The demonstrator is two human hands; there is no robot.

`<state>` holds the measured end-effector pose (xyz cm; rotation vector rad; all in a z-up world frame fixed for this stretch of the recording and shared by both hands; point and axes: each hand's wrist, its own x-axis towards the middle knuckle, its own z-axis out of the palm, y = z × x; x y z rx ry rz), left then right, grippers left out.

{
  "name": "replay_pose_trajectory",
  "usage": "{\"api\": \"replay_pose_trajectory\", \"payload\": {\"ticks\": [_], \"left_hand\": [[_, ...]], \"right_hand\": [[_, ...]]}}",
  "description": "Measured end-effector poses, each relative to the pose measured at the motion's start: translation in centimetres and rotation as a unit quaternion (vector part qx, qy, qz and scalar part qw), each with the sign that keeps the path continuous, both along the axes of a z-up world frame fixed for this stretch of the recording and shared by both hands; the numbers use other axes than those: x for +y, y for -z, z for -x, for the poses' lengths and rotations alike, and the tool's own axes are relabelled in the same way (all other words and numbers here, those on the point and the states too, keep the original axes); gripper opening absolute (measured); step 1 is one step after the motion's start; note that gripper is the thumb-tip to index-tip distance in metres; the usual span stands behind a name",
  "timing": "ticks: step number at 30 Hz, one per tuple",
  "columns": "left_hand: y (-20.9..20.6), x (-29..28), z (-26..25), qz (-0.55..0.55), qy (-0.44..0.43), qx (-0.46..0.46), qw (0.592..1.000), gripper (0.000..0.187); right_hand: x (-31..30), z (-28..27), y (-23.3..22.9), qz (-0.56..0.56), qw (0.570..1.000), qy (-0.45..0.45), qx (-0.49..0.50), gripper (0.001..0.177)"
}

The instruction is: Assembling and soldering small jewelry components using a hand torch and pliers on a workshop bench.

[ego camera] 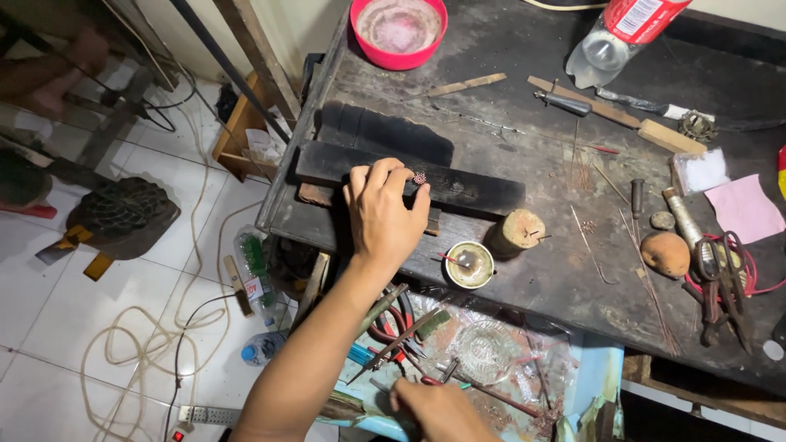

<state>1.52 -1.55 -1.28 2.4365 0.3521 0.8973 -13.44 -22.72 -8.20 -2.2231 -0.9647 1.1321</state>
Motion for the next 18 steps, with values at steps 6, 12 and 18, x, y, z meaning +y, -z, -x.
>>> {"api": "replay_pose_trajectory", "payload": {"ticks": [6, 12, 18], "left_hand": [[0.0, 0.0, -0.3, -0.001, -0.008, -0.01, 1.0, 0.013], [-0.2, 0.0, -0.2, -0.001, -0.007, -0.027, 1.0, 0.01], [-0.1, 0.0, -0.2, -0.001, -0.005, -0.017, 1.0, 0.012]], "right_hand": [[1.7, 1.9, 2.8, -0.04, 0.994, -0.093, -0.044, 0.014], [1.8, 1.2, 3.6, -0.068, 0.987, -0.1, -0.104, 0.014], [2.0, 0.9, 3.9, -0.054, 0.984, -0.137, -0.1, 0.016]]}}
